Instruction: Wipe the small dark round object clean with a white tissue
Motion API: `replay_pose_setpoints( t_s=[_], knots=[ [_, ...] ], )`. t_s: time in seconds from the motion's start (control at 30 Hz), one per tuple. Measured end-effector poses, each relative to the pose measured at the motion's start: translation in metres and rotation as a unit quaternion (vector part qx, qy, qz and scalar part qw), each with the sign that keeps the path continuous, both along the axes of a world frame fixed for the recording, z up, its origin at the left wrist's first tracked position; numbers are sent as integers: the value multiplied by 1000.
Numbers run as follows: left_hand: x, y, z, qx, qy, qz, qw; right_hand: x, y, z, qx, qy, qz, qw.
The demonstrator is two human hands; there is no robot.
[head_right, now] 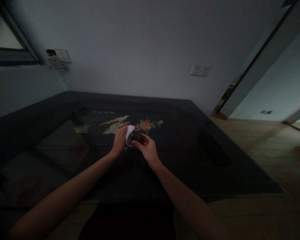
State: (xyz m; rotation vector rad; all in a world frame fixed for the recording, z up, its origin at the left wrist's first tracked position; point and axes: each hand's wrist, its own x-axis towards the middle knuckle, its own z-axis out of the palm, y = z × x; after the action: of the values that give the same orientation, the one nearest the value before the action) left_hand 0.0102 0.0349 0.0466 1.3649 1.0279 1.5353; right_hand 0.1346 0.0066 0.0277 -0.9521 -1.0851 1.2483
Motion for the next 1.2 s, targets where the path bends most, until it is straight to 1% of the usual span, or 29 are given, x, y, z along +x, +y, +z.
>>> replay_pose_setpoints(
  t_s=[0.03,0.07,0.1,0.17,0.2,0.27,0.3,0.37,0.47,0.6,0.67,0.77,0.9,1.0,1.07,1.13,1.2],
  knots=[
    [1,2,0,-52,-56,-17,997,0,-1,1,2,0,6,1000],
    [1,4,1,-100,-115,-45,987,0,-1,3,4,0,13,1000],
    [2,6,2,-143,-172,-76,972,1,-1,4,6,0,20,1000],
    [2,7,4,-213,-264,-139,931,1,-1,4,10,2,32,999],
    [2,7,6,-237,-295,-162,911,1,0,4,12,4,35,999],
    [3,6,7,-268,-337,-179,885,1,2,2,8,11,32,999],
    [3,5,6,-275,-352,-178,877,1,3,1,2,14,27,1000],
    [4,5,4,-280,-369,-170,870,2,6,-2,-11,14,21,1000],
    [5,6,-2,-272,-375,-159,872,3,9,-6,-5,-7,3,1000],
    [6,7,-4,-236,-374,-119,889,5,12,-11,-1,-29,-53,998],
    [7,5,-3,-217,-373,-95,897,4,12,-12,-13,-8,-65,998],
    [11,2,-4,-202,-379,-66,901,3,10,-11,-20,27,-76,997],
    [15,1,-10,-191,-384,-49,902,3,8,-7,-34,61,-92,993],
    [16,3,-16,-185,-371,-43,909,3,8,-6,-37,61,-91,993],
    [16,4,-21,-173,-355,-41,918,3,7,-7,-37,50,-78,995],
    [14,6,-25,-155,-325,-30,932,3,7,-7,-39,37,-58,997],
    [13,7,-28,-129,-275,-9,953,3,7,-7,-49,29,-43,997]
  ],
)
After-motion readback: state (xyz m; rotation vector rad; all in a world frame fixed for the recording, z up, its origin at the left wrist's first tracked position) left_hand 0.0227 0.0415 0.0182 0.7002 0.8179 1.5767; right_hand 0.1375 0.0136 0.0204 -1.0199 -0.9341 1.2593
